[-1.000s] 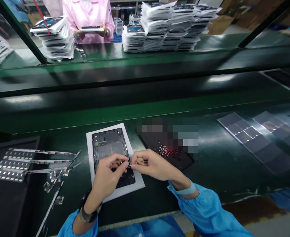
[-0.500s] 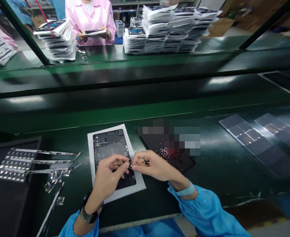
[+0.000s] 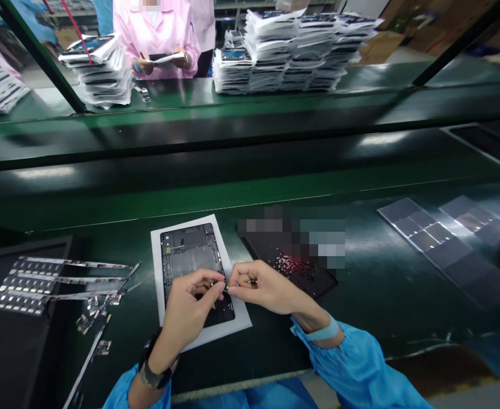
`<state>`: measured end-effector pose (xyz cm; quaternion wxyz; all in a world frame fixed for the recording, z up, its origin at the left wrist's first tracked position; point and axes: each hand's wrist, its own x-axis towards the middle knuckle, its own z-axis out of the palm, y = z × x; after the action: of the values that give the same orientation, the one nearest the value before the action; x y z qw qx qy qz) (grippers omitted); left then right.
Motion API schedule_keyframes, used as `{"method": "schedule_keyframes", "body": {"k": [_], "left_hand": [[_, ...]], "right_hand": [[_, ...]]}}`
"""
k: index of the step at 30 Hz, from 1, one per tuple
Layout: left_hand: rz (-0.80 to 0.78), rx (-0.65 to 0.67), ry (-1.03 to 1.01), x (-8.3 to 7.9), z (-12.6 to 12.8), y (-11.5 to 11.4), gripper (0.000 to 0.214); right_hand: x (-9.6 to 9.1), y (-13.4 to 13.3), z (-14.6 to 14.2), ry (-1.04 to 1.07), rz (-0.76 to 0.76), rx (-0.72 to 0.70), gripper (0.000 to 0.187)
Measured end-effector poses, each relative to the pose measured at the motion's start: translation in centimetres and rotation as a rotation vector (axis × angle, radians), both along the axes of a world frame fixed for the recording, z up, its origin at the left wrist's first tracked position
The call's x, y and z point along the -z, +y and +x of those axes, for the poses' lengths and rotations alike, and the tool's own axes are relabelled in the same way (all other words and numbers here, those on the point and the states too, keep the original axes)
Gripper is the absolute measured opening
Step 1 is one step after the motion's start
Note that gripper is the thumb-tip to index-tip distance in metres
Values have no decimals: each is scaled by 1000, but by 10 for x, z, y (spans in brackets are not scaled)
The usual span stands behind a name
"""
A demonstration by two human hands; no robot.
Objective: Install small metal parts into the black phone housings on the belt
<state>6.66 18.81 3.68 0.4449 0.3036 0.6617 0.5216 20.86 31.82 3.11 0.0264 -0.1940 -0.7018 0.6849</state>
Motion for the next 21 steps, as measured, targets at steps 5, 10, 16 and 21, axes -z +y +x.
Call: {"method": "schedule_keyframes", "body": {"k": [5, 10, 16, 21], "left_hand": [[-1, 6, 67, 1, 1, -2, 16], [-3, 30, 101, 3, 1, -2, 16], [-42, 62, 87, 0, 1, -2, 17], [-51, 104, 95, -3, 0, -1, 17]], "right_hand": [[-3, -1, 1, -29, 47, 21, 22], [-6, -1, 1, -53, 51, 5, 20], [-6, 4, 2, -74, 14, -69, 22], [-4, 7, 2, -97, -28, -129, 23]]}}
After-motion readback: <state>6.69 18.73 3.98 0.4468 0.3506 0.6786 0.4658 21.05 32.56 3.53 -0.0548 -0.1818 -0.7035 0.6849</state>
